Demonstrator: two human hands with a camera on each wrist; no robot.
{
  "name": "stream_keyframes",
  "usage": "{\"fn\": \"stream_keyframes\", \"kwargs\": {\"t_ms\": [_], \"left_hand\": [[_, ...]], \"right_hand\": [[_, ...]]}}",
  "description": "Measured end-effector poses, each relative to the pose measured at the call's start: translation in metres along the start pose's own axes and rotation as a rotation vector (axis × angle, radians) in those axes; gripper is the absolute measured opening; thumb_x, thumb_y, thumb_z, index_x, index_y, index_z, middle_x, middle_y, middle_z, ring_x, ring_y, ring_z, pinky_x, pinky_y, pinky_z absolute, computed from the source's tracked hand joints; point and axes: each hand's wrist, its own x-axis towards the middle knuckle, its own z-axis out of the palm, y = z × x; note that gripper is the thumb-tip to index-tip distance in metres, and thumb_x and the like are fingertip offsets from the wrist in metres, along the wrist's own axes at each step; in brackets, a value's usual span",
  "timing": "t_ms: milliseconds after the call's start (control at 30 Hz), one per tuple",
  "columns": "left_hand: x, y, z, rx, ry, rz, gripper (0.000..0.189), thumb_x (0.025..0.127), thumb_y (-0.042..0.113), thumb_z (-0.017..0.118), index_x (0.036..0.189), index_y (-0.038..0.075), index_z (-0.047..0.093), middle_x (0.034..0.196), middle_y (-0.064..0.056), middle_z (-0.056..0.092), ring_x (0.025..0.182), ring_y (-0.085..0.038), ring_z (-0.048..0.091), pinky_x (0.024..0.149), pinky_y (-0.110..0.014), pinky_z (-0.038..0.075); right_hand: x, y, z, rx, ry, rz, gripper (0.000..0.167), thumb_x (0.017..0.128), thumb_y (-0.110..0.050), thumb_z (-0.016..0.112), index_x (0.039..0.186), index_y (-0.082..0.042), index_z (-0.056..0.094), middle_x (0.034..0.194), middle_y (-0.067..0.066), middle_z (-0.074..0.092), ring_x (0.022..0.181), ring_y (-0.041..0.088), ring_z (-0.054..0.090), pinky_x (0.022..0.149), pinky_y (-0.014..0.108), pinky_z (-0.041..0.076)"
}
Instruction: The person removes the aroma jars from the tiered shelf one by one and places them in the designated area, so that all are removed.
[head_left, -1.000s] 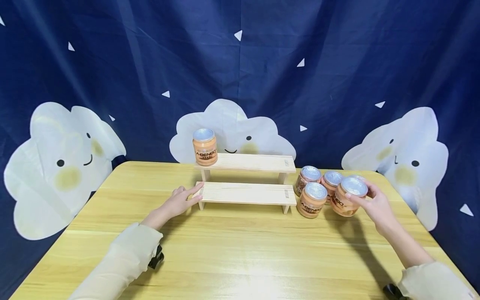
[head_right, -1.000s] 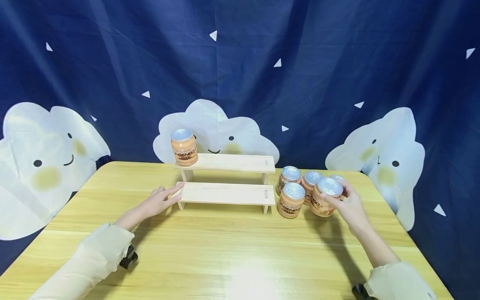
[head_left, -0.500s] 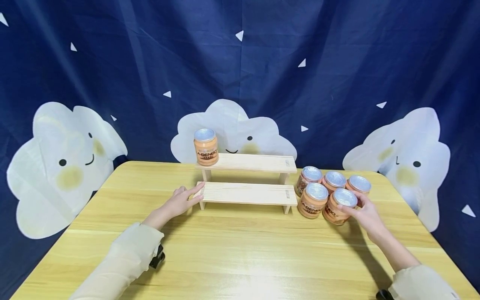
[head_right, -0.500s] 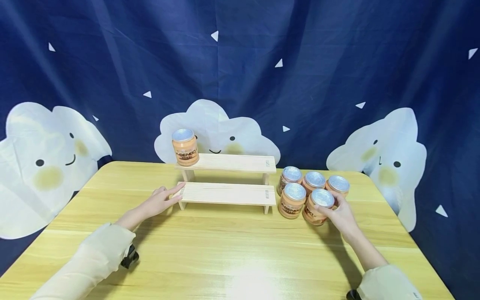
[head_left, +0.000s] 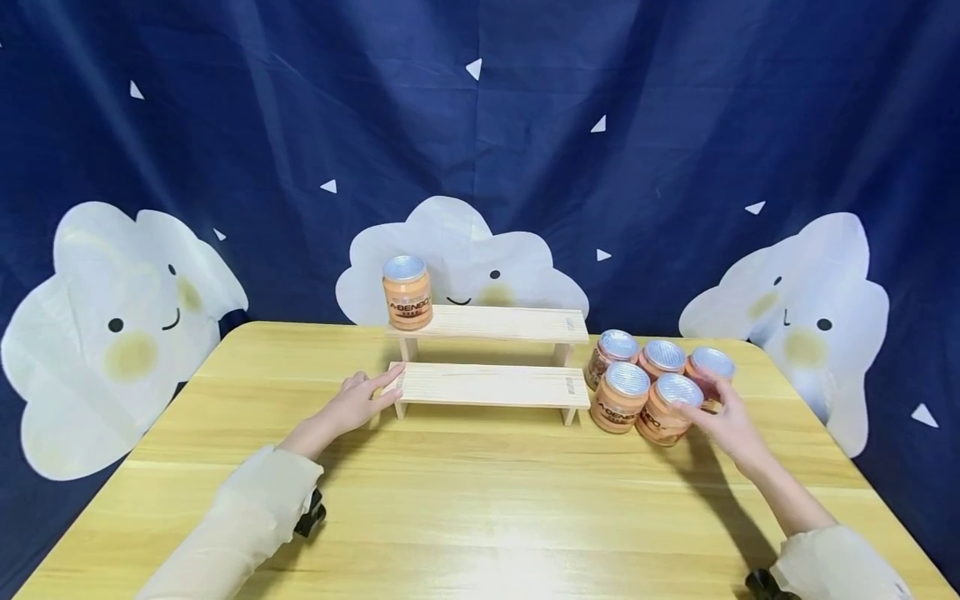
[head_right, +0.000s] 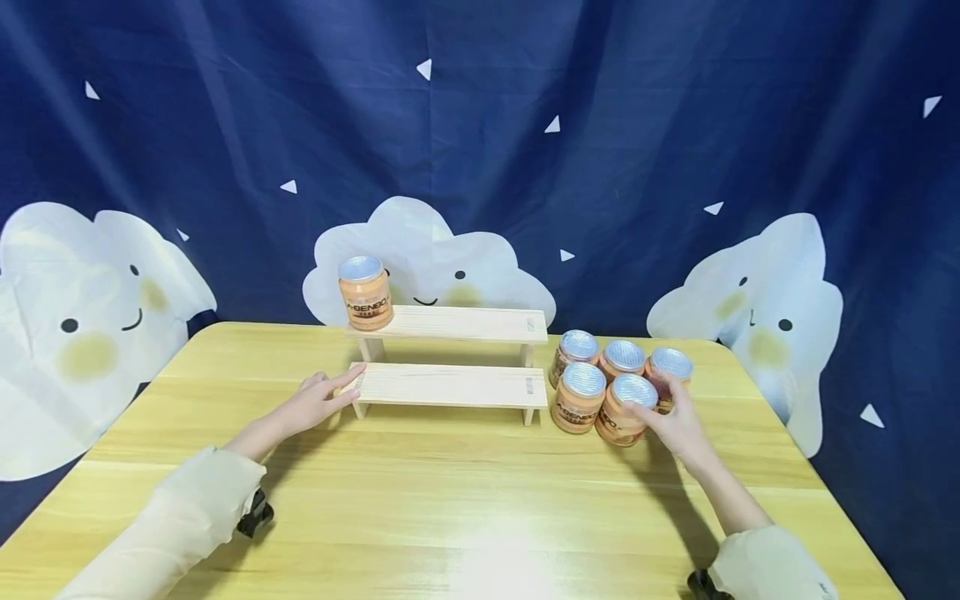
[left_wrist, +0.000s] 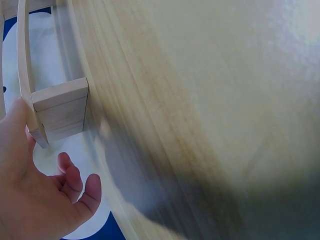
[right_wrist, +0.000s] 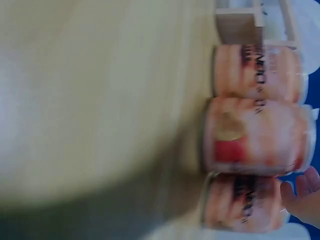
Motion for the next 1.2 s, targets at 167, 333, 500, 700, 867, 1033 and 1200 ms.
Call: {"fn": "stream_keyframes", "kwargs": {"t_ms": [167, 333, 500, 700, 867, 1033, 1200], "left_hand": [[0.0, 0.0, -0.001, 0.004, -0.006, -0.005, 0.058, 0.094, 0.042, 0.045, 0.142, 0.013, 0.032, 0.083, -0.01, 0.043, 0.078, -0.024, 0.033, 0.07, -0.038, 0.03], [-0.003, -0.002, -0.004, 0.014, 0.003, -0.019, 0.057, 0.094, 0.041, 0.045, 0.142, 0.014, 0.033, 0.086, -0.012, 0.045, 0.082, -0.026, 0.035, 0.073, -0.041, 0.032], [-0.006, -0.004, -0.004, 0.015, 0.001, -0.027, 0.057, 0.094, 0.041, 0.046, 0.142, 0.014, 0.033, 0.085, -0.012, 0.044, 0.081, -0.026, 0.035, 0.072, -0.04, 0.032], [-0.002, -0.001, -0.001, 0.001, 0.001, -0.026, 0.057, 0.094, 0.042, 0.046, 0.143, 0.016, 0.033, 0.086, -0.01, 0.042, 0.081, -0.024, 0.035, 0.071, -0.038, 0.032], [0.001, 0.001, 0.003, -0.019, -0.005, -0.031, 0.057, 0.094, 0.042, 0.046, 0.143, 0.017, 0.032, 0.086, -0.01, 0.04, 0.082, -0.025, 0.034, 0.072, -0.039, 0.032], [0.0, -0.001, 0.002, -0.018, 0.0, -0.034, 0.057, 0.094, 0.041, 0.046, 0.143, 0.016, 0.032, 0.086, -0.01, 0.04, 0.082, -0.025, 0.034, 0.072, -0.039, 0.032], [0.001, -0.001, 0.002, -0.017, -0.003, -0.033, 0.057, 0.094, 0.042, 0.045, 0.143, 0.017, 0.031, 0.086, -0.01, 0.04, 0.081, -0.025, 0.033, 0.072, -0.038, 0.031]], "right_hand": [[0.015, -0.02, 0.001, 0.048, 0.096, -0.105, 0.051, 0.085, -0.001, 0.06, 0.129, 0.009, 0.036, 0.109, -0.021, 0.044, 0.101, -0.003, 0.043, 0.082, 0.008, 0.035], [0.033, -0.046, 0.021, 0.065, 0.071, -0.104, 0.047, 0.088, -0.008, 0.058, 0.13, 0.006, 0.039, 0.106, -0.026, 0.044, 0.103, -0.001, 0.041, 0.09, 0.024, 0.032], [0.048, -0.069, 0.052, 0.145, 0.008, -0.111, 0.045, 0.089, -0.006, 0.056, 0.129, 0.006, 0.04, 0.109, -0.016, 0.048, 0.104, 0.008, 0.044, 0.091, 0.039, 0.029], [0.065, -0.09, 0.089, 0.221, -0.097, -0.135, 0.048, 0.09, -0.006, 0.055, 0.133, 0.003, 0.036, 0.123, 0.02, 0.045, 0.109, 0.029, 0.042, 0.091, 0.039, 0.032], [0.077, -0.102, 0.122, 0.293, -0.124, -0.145, 0.05, 0.087, -0.001, 0.057, 0.132, 0.005, 0.036, 0.122, 0.025, 0.044, 0.109, 0.033, 0.044, 0.094, 0.042, 0.035], [0.091, -0.122, 0.157, 0.315, -0.178, -0.148, 0.056, 0.085, -0.004, 0.061, 0.133, 0.005, 0.034, 0.122, 0.026, 0.043, 0.112, 0.037, 0.043, 0.097, 0.045, 0.034], [0.105, -0.149, 0.188, 0.284, -0.287, -0.11, 0.064, 0.084, -0.015, 0.063, 0.139, -0.004, 0.032, 0.131, 0.023, 0.04, 0.119, 0.033, 0.038, 0.099, 0.044, 0.032]]}}
